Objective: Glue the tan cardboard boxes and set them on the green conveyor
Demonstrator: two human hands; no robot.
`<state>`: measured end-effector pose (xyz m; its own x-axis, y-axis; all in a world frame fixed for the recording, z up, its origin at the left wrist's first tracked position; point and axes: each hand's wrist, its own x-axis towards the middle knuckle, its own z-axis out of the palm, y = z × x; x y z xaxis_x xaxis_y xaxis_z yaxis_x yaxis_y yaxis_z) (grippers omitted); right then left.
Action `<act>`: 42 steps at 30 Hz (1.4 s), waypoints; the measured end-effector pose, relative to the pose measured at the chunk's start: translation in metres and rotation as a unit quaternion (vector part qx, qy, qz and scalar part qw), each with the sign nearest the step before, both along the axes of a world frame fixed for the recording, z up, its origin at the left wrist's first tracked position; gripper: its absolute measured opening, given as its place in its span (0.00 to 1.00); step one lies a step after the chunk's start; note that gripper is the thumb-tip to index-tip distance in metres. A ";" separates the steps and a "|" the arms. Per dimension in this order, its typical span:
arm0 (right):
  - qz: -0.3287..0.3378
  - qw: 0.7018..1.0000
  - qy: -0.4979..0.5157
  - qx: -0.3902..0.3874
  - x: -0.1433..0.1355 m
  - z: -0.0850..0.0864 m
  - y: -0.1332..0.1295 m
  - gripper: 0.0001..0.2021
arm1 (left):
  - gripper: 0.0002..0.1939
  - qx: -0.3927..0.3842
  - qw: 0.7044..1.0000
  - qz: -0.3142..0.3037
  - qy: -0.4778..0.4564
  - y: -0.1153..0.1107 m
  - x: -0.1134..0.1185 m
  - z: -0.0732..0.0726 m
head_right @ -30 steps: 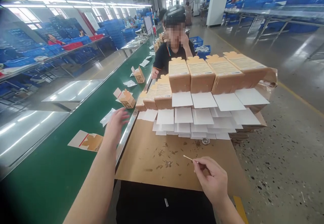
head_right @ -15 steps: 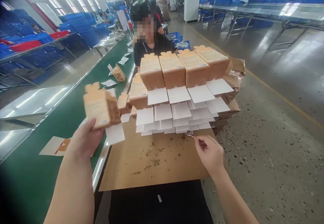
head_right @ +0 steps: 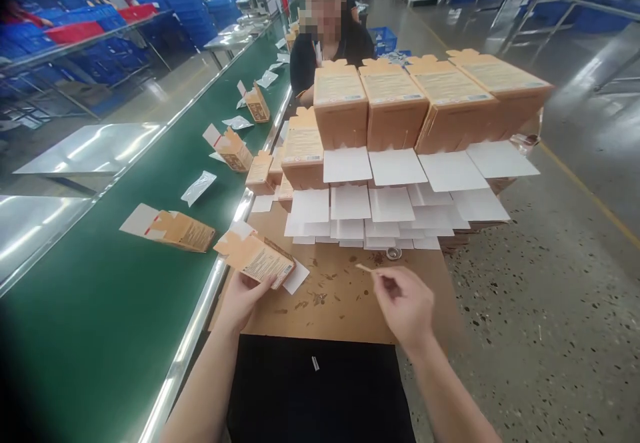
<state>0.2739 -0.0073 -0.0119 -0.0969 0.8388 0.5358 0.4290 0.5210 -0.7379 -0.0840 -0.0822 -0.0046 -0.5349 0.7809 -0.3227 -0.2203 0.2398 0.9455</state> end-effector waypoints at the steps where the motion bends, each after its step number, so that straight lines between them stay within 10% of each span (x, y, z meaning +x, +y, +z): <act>1: 0.036 0.999 0.014 -0.027 -0.019 -0.001 -0.009 0.10 | 0.50 -0.004 1.000 -0.004 0.003 0.000 0.001 0.000; 6: 0.141 0.987 -0.009 -0.079 -0.105 -0.018 -0.026 0.13 | 0.47 -0.003 1.000 -0.010 0.020 0.001 0.006 -0.001; 10: 0.165 0.983 -0.044 -0.068 -0.124 -0.028 -0.019 0.14 | 0.44 0.007 0.999 -0.018 0.026 0.002 0.009 -0.001; 29: 0.067 0.995 0.043 -0.065 -0.037 0.014 -0.038 0.11 | 0.37 0.008 0.966 -0.006 0.260 -0.019 0.054 -0.022; 38: 0.056 0.994 0.067 -0.062 -0.022 0.031 -0.033 0.10 | 0.39 -0.137 0.889 0.193 0.393 -0.067 -0.075 0.003; 42: 0.067 0.993 0.083 -0.057 -0.023 0.032 -0.030 0.09 | 0.44 -0.186 0.901 0.222 0.322 -0.095 -0.124 0.013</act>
